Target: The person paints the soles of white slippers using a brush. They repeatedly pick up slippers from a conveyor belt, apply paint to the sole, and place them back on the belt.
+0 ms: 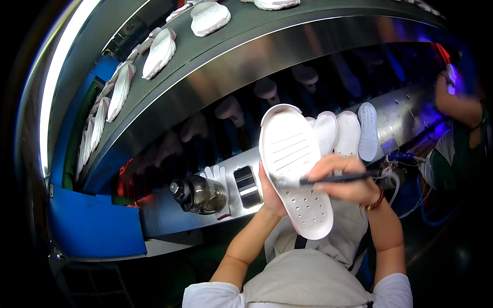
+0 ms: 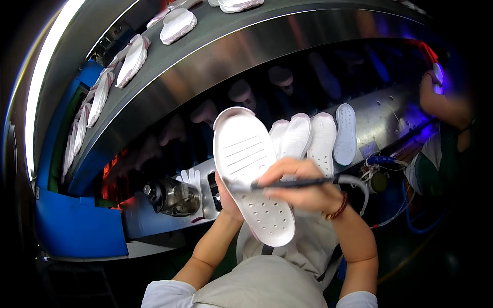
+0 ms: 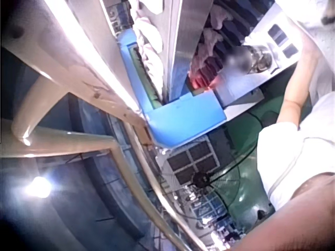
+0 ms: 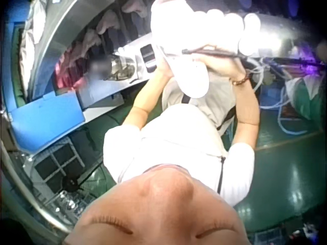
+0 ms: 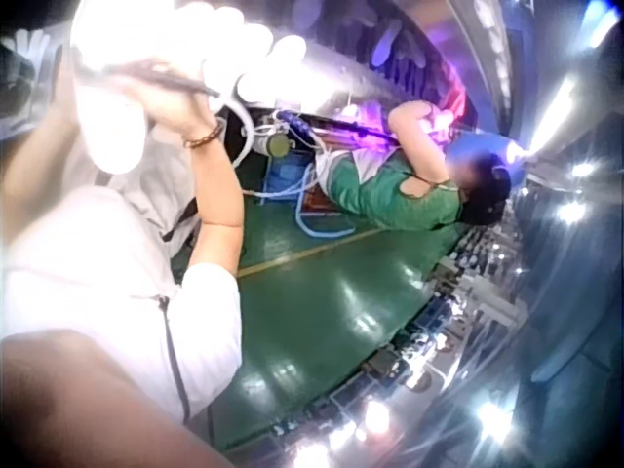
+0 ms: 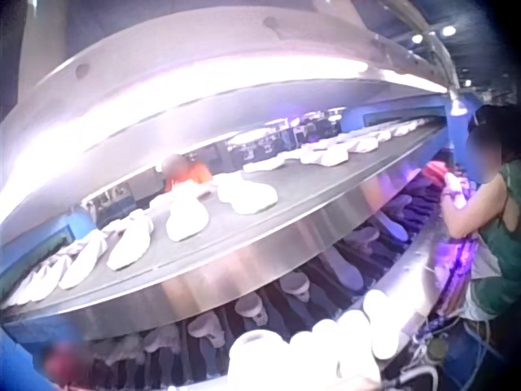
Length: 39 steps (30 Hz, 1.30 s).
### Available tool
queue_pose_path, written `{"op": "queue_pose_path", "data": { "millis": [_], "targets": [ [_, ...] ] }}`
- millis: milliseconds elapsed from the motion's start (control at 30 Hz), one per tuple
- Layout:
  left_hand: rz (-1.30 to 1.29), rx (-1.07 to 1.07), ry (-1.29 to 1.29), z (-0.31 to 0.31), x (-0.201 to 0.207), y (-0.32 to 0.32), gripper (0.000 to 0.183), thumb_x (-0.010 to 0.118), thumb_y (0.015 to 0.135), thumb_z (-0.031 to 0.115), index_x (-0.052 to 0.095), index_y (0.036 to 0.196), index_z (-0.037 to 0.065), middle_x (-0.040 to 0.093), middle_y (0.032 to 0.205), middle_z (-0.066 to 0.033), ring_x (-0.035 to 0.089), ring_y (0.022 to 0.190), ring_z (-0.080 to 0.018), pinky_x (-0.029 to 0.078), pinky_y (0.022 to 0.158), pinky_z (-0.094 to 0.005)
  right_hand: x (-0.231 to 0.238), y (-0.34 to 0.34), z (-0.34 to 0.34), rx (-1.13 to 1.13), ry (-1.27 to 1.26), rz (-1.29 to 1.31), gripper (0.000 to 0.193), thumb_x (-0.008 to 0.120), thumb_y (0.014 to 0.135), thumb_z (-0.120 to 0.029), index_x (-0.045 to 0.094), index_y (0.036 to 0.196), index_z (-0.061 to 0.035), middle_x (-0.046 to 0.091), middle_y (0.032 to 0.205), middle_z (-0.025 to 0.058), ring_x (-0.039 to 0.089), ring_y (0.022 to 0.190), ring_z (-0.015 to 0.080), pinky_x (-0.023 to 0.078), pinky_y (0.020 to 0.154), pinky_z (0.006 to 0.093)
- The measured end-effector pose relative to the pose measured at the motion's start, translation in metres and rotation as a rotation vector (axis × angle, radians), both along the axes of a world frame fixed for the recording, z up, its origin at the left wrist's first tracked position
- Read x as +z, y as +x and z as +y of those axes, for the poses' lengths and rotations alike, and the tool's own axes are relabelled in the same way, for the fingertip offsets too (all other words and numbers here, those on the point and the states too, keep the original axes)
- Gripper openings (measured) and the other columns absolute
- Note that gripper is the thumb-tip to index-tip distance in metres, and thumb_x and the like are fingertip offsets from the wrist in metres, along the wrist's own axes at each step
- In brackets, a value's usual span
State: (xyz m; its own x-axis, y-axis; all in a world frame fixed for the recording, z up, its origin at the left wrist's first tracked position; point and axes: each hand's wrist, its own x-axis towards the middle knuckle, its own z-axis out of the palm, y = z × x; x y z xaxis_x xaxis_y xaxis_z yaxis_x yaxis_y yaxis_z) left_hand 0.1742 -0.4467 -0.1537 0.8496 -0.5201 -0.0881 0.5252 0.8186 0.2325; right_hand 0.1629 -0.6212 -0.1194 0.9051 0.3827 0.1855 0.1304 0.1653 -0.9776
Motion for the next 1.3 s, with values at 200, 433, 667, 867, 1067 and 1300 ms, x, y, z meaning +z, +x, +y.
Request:
{"op": "queue_pose_path", "data": {
  "millis": [200,433,667,867,1067,1300],
  "targets": [
    [-0.264,0.226,0.474,0.001,-0.005,0.015,0.075,0.013,0.078,0.063,0.023,0.128,0.009,0.035,0.125,-0.0108,0.041,0.11,-0.026,0.035,0.091,-0.0364,-0.008,0.0,-0.011,-0.056,0.042,0.122,0.018,0.065,0.065,-0.001,0.062,0.083,-0.0016,0.062,0.082,0.0086,0.056,0.08,0.0144,0.044,0.075,0.027],
    [-0.229,0.293,0.424,0.0,0.01,0.025,0.089,0.016,0.067,0.074,0.029,0.123,0.006,0.046,0.106,-0.0239,0.053,0.085,-0.035,0.045,0.072,-0.0426,-0.016,-0.006,-0.018,0.048,0.108,-0.015,0.018,0.065,0.063,0.002,0.063,0.081,-0.0025,0.062,0.083,0.0067,0.056,0.077,0.014,0.044,0.072,0.025],
    [-0.398,0.225,0.267,0.005,0.022,0.035,0.088,0.027,0.068,0.072,0.026,0.125,0.005,0.042,0.112,-0.0244,0.05,0.093,-0.0361,0.04,0.082,-0.0436,-0.035,-0.007,-0.024,0.098,0.379,-0.083,0.022,0.066,0.059,0.004,0.063,0.081,-0.0001,0.061,0.082,0.0097,0.053,0.077,0.0148,0.041,0.073,0.0237],
    [-0.375,0.138,0.107,-0.017,0.027,0.02,0.084,0.033,0.071,0.067,0.018,0.13,0.01,0.025,0.128,-0.0217,0.035,0.111,-0.0394,0.028,0.092,-0.053,-0.02,-0.017,-0.009,-0.072,0.352,-0.007,0.02,0.064,0.064,0.003,0.061,0.083,0.0001,0.061,0.084,0.0108,0.054,0.079,0.0145,0.042,0.074,0.0254],
    [-0.31,0.053,0.06,-0.006,0.001,0.014,0.094,0.037,0.065,0.072,0.014,0.13,0.009,0.027,0.128,-0.0182,0.039,0.109,-0.0367,0.038,0.084,-0.0525,-0.023,-0.022,0.0,0.01,0.135,-0.193,0.021,0.067,0.062,0.0,0.063,0.082,-0.0039,0.063,0.085,0.0067,0.053,0.078,0.0126,0.041,0.07,0.0238],
    [-0.324,0.05,0.442,-0.002,0.007,0.021,0.082,0.038,0.072,0.063,0.018,0.13,0.008,0.031,0.124,-0.023,0.042,0.104,-0.041,0.041,0.08,-0.052,-0.009,-0.005,-0.021,0.033,0.034,-0.037,0.018,0.065,0.065,0.0,0.061,0.082,0.0016,0.062,0.084,0.0129,0.06,0.075,0.0191,0.047,0.068,0.0235]
  ]
}}
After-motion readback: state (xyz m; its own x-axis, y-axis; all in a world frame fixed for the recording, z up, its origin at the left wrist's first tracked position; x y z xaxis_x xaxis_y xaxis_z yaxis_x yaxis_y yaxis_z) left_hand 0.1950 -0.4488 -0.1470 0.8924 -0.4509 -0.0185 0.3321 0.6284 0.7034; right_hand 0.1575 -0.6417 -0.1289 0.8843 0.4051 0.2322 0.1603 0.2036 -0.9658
